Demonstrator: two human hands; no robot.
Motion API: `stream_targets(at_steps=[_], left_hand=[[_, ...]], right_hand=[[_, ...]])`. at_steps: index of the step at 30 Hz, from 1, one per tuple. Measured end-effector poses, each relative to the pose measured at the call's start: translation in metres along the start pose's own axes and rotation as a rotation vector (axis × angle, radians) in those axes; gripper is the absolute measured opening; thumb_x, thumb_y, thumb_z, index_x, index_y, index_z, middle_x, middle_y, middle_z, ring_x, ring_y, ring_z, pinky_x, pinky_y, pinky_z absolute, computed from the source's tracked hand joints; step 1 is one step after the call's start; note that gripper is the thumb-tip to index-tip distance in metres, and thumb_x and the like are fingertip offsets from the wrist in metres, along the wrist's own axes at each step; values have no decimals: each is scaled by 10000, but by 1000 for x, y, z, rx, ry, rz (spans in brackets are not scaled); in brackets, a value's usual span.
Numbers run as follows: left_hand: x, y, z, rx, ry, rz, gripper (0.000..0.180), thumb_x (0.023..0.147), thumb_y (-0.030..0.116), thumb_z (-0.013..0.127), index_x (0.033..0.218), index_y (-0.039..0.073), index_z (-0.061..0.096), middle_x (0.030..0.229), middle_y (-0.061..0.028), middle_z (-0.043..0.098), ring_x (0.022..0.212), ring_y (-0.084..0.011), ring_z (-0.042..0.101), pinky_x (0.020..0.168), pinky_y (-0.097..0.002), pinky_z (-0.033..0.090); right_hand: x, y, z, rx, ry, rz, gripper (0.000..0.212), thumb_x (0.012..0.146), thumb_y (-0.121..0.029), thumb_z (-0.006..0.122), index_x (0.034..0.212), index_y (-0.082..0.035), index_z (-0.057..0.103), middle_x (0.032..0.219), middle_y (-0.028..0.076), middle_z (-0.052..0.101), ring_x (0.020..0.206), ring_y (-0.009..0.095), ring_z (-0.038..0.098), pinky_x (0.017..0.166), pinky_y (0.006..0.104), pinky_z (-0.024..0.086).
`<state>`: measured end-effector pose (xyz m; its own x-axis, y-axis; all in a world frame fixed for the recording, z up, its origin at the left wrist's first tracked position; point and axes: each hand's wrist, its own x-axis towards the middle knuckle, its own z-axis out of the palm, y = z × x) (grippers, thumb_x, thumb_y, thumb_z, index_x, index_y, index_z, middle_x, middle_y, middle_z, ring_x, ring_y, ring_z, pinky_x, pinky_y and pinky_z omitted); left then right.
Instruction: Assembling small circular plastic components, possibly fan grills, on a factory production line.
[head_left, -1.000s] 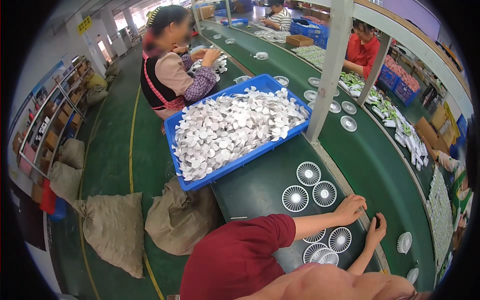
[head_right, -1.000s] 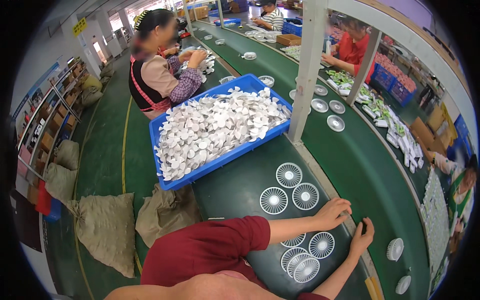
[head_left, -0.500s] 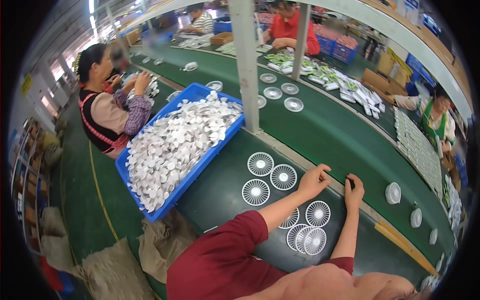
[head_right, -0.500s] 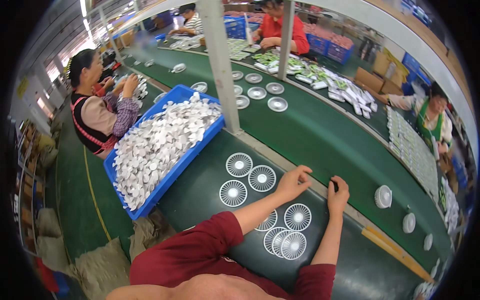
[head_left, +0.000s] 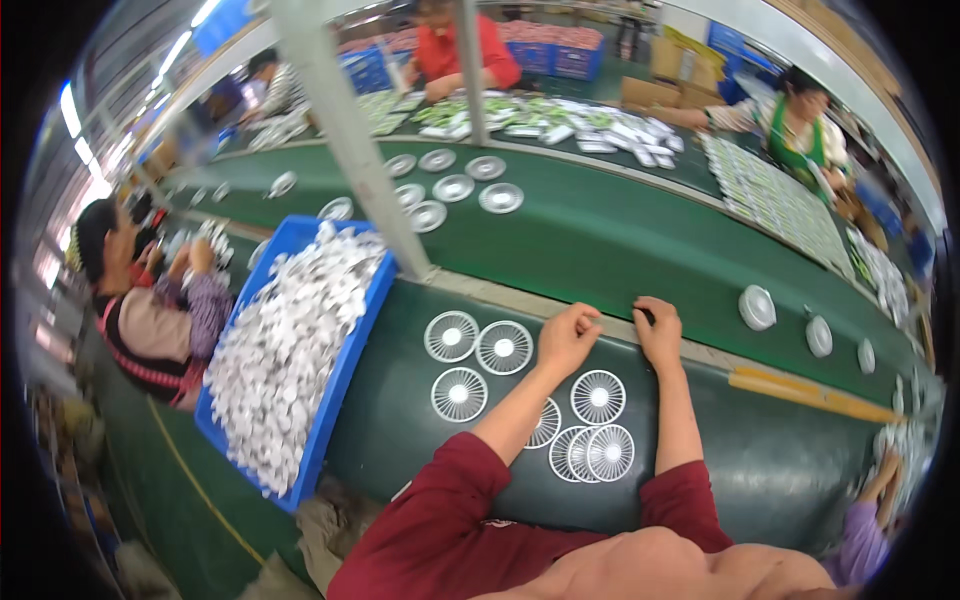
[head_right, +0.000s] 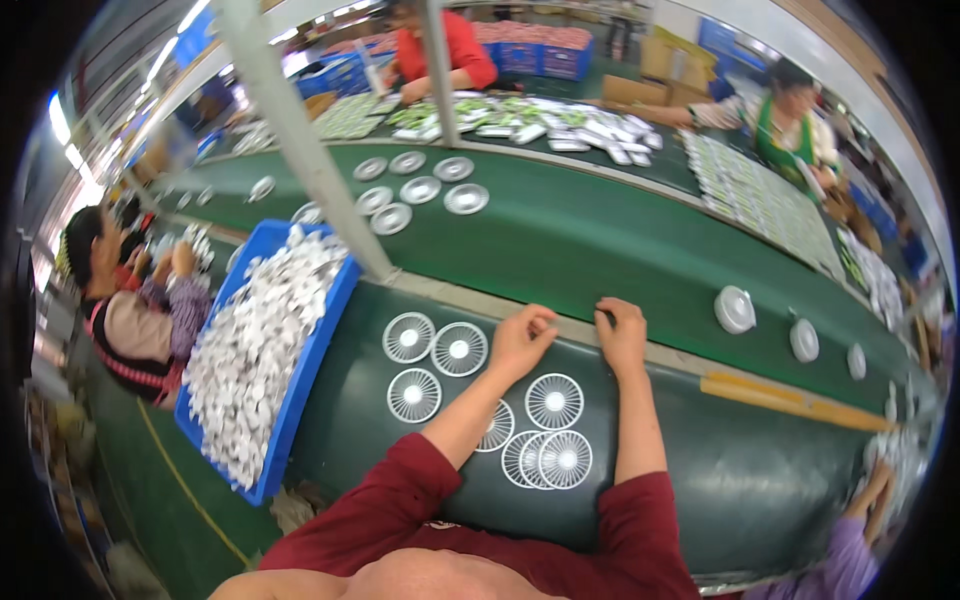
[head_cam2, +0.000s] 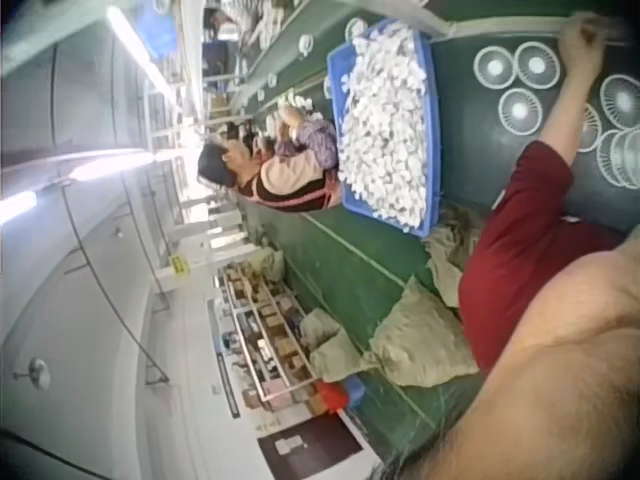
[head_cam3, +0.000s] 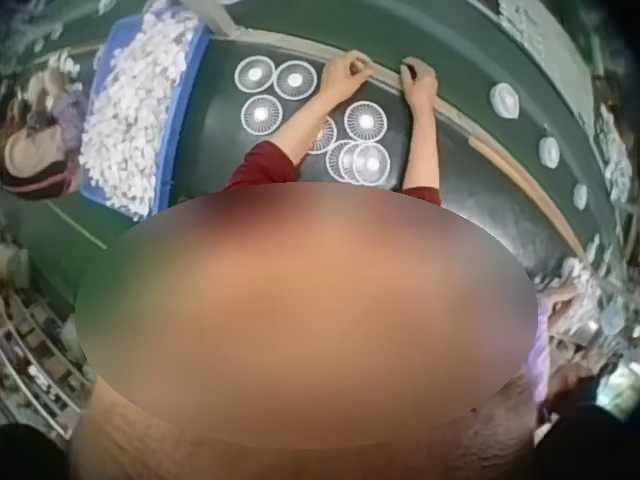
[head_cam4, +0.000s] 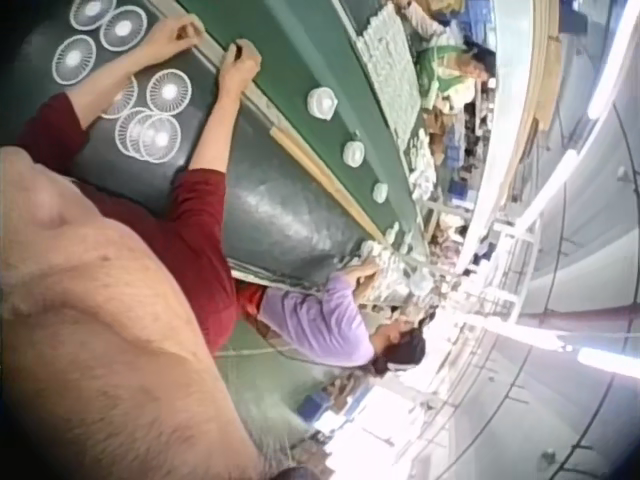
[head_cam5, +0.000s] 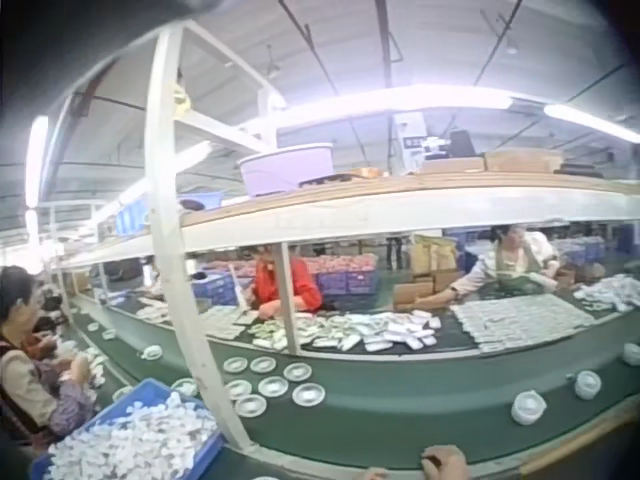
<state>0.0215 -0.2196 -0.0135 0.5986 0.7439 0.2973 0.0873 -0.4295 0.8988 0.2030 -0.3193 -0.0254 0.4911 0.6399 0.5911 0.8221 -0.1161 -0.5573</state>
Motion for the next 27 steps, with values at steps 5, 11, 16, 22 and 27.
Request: stream_targets(at_steps=[5, 11, 16, 22, 27], left_hand=[[0, -18, -5, -14, 7, -25, 173, 803, 32, 710, 968, 60, 666, 694, -22, 630, 650, -92, 590, 633, -252, 490], [3, -18, 0, 53, 11, -9, 85, 865, 120, 673, 929, 64, 677, 733, -39, 657, 669, -102, 604, 634, -255, 496], [1, -13, -6, -28, 2, 19, 71, 896, 94, 640, 927, 37, 666, 753, -24, 649, 670, -84, 580, 633, -239, 477], [2, -10, -2, -30, -13, 13, 81, 914, 101, 628, 933, 33, 666, 753, 6, 624, 666, -60, 541, 628, -222, 457], [2, -11, -4, -10, -10, 19, 93, 915, 112, 630, 946, 33, 668, 748, 7, 618, 659, -61, 532, 618, -226, 446]], right_hand=[[1, -9, 11, 23, 21, -44, 124, 749, -77, 699, 865, -34, 696, 955, 117, 710, 935, 309, 649, 859, 409, 497], [0, -5, 2, -14, 10, 1, 136, 756, -100, 704, 882, -49, 703, 960, 92, 717, 938, 300, 646, 875, 398, 493], [-3, -6, 9, -55, 18, 25, 141, 762, -128, 704, 887, -65, 698, 974, 69, 711, 963, 289, 630, 874, 411, 475], [-6, -3, 6, -70, -2, 43, 137, 775, -141, 703, 897, -80, 692, 1005, 44, 699, 1014, 269, 603, 899, 413, 437], [-6, -4, 8, -56, 15, 54, 137, 770, -150, 703, 888, -82, 697, 988, 47, 695, 1005, 271, 599, 912, 423, 429]])
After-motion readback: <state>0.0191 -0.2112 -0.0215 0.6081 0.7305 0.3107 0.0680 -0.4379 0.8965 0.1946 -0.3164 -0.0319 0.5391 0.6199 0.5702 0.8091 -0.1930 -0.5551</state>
